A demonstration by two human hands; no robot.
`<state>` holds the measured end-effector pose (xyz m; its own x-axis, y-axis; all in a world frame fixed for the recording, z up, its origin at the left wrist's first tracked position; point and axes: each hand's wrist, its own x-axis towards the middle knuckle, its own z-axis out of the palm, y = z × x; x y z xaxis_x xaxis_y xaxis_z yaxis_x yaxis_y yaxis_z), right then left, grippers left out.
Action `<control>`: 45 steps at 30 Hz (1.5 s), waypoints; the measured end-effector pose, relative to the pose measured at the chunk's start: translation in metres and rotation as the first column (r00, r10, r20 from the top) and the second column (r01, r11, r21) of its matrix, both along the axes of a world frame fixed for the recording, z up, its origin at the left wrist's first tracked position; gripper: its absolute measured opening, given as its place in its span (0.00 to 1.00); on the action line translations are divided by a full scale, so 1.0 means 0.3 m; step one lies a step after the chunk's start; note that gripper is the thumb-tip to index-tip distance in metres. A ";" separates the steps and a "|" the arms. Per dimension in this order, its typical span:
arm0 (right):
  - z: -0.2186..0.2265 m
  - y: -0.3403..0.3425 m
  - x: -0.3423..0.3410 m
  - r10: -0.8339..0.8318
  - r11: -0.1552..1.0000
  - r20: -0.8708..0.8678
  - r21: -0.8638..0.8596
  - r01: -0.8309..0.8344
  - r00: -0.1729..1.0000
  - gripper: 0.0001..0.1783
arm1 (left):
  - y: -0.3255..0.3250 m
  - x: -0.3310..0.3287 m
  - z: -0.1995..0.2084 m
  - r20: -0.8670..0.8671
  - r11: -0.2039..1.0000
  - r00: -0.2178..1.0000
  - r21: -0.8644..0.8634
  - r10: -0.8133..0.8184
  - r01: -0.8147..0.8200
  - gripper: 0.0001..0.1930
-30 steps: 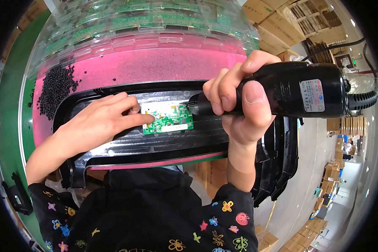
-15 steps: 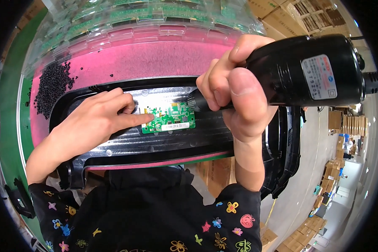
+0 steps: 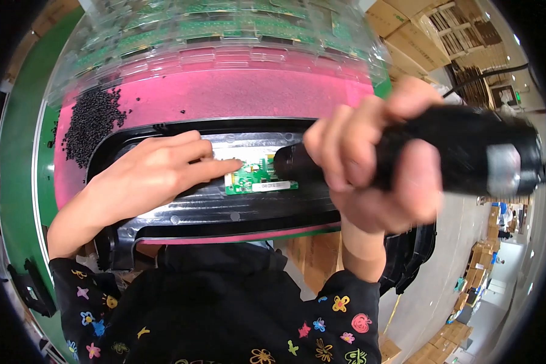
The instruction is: Assembling circuit boards into plastic housings and securing them with screws using an electric screwdriver.
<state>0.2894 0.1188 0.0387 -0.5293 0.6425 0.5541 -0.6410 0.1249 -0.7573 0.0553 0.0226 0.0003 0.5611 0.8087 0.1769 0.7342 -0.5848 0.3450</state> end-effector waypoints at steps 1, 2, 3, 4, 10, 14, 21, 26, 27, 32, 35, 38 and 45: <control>0.018 -0.025 -0.012 0.025 0.999 -0.068 -0.030 -0.028 0.997 0.19 | 0.000 0.004 0.006 0.125 1.000 0.992 0.013 0.025 -0.027 0.21; 0.041 -0.054 -0.018 0.033 0.998 -0.136 -0.057 -0.041 0.990 0.18 | 0.006 0.011 0.017 0.248 0.999 0.968 0.027 0.031 -0.038 0.19; 0.062 -0.073 -0.024 0.064 0.998 -0.160 -0.018 -0.067 0.985 0.18 | 0.014 0.017 0.025 0.354 0.998 0.935 0.059 0.001 -0.024 0.18; 0.082 -0.095 -0.035 0.054 0.998 -0.171 -0.010 -0.056 0.984 0.18 | 0.013 0.022 0.034 0.348 0.998 0.937 0.062 0.000 -0.023 0.18; 0.094 -0.125 -0.095 0.045 0.992 -0.177 0.127 -0.023 0.983 0.20 | 0.009 0.016 0.017 0.634 0.984 0.770 0.171 -0.077 -0.043 0.17; 0.098 -0.123 -0.102 0.061 0.990 -0.203 0.140 -0.033 0.977 0.20 | 0.006 0.001 0.034 0.653 0.996 0.756 0.087 -0.048 -0.012 0.17; 0.113 -0.152 -0.150 0.108 0.994 -0.382 0.065 -0.090 0.918 0.17 | 0.023 -0.028 0.040 0.780 0.790 0.625 -0.402 0.030 0.463 0.07; 0.103 -0.135 -0.140 0.109 0.987 -0.202 0.134 -0.083 0.973 0.19 | 0.020 -0.018 0.051 0.673 0.966 0.739 -0.195 0.006 0.169 0.05; 0.084 -0.131 -0.151 0.110 0.984 -0.166 0.158 -0.084 0.980 0.22 | 0.018 -0.014 0.028 0.603 0.997 0.795 0.067 -0.066 0.032 0.07; 0.038 -0.134 -0.146 -0.223 0.968 0.141 0.152 0.201 0.965 0.23 | 0.020 -0.036 0.030 0.409 0.922 0.903 0.285 0.131 -0.263 0.07; -0.003 -0.123 -0.162 -0.263 0.962 0.153 0.117 0.246 0.953 0.22 | 0.010 -0.023 0.028 0.464 0.940 0.874 0.213 0.142 -0.266 0.06; -0.016 -0.120 -0.167 -0.306 0.952 0.199 0.086 0.295 0.931 0.21 | 0.014 -0.017 0.019 0.476 0.963 0.871 0.153 0.125 -0.222 0.06; -0.019 -0.113 -0.175 -0.293 0.956 0.231 0.105 0.275 0.928 0.21 | 0.009 -0.026 0.000 0.479 0.976 0.866 0.078 0.144 -0.205 0.06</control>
<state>0.2369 0.0851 0.0331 -0.4535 0.7501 0.4814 -0.3701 0.3329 -0.8673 0.0477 0.0252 0.0003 0.2391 0.8404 0.4863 0.5984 -0.5220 0.6078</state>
